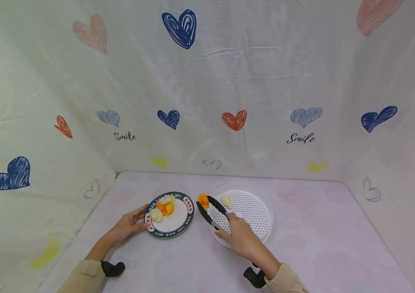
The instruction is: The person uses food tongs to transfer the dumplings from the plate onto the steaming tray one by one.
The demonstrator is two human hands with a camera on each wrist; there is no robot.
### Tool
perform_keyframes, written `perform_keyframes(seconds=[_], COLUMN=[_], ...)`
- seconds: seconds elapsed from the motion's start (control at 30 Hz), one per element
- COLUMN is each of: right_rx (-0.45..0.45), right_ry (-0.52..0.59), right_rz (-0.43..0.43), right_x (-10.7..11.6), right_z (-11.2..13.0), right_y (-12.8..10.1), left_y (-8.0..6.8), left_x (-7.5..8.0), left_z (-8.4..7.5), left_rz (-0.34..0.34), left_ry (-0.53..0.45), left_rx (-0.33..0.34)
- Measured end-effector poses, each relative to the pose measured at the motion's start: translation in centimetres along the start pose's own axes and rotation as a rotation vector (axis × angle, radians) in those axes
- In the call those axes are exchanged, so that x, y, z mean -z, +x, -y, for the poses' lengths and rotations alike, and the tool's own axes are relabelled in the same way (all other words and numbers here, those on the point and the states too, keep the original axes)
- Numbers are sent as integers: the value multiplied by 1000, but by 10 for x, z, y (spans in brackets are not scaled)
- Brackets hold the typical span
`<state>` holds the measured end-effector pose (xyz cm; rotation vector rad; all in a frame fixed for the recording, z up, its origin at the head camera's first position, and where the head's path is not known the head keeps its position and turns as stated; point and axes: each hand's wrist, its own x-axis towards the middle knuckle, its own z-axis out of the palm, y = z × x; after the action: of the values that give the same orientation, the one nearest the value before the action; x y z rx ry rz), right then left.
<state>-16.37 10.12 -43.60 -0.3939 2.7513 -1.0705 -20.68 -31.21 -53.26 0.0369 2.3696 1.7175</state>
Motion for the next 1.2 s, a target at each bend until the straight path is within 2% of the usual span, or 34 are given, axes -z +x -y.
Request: perform_keyframes(seconds=[0.43, 0.77, 1.2], right_rx=[-1, -5, -40], right_ry=[-33, -13, -67], right_rz=[0, 7, 58], right_x=[10, 8, 2], right_z=[-20, -33, -42], right_y=[-3, 2, 9], left_y=[-2, -1, 0], left_x=[1, -1, 0], left_z=[-2, -3, 0], left_rz=[-2, -14, -4], left_ry=[1, -6, -25], left_rx=[-2, 7, 0])
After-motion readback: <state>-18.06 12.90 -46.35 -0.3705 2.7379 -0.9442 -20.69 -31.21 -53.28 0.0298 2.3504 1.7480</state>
